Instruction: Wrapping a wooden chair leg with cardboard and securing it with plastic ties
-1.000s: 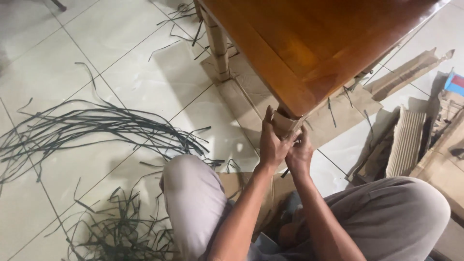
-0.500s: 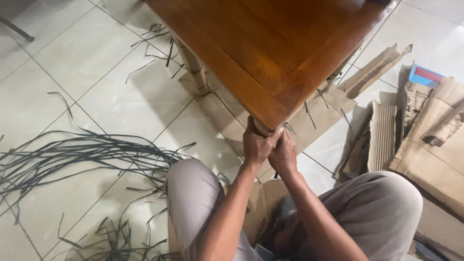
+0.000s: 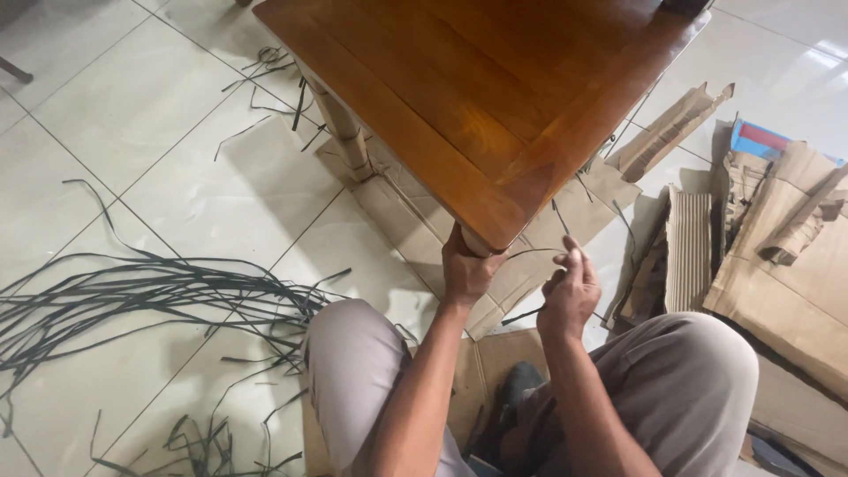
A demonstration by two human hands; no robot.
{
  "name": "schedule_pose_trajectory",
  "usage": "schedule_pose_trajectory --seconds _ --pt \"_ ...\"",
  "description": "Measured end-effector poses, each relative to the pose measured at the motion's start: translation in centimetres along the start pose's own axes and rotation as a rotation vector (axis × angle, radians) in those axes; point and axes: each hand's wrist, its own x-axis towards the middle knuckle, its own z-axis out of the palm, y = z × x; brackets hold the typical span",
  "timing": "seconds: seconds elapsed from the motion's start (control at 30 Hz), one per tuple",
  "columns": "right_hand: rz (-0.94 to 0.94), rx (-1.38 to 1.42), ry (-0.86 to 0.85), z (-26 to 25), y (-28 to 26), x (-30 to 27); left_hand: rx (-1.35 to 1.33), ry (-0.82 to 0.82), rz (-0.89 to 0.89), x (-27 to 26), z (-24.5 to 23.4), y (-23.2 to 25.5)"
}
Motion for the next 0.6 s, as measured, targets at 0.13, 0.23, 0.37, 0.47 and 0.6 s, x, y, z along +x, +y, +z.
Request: schedule_pose_trajectory --seconds 0.13,0.23,0.37,0.47,0.6 --pt "-0.102 -0.034 0.135 0.1 0.0 1.5 0.037 -0.001 -0.007 0.0 0.1 -0.3" --pt "-0.132 -0.007 0.062 1.9 -0.5 1.5 -0.021 0.019 0.019 0.0 0.1 -0.2" --pt "-0.084 -0.16 -0.204 5.2 -1.9 -0.3 0.034 0.036 0.074 -0.1 0.1 -1.6" --pt "-0.06 -0.25 -0.314 5.4 -2.3 -1.3 0.133 0.046 0.153 -0.3 0.1 -2.3" --pt "-0.051 -0.222 -0.492 3.7 -0.5 -1.3 0.168 -0.032 0.188 0.0 -0.6 -3.9"
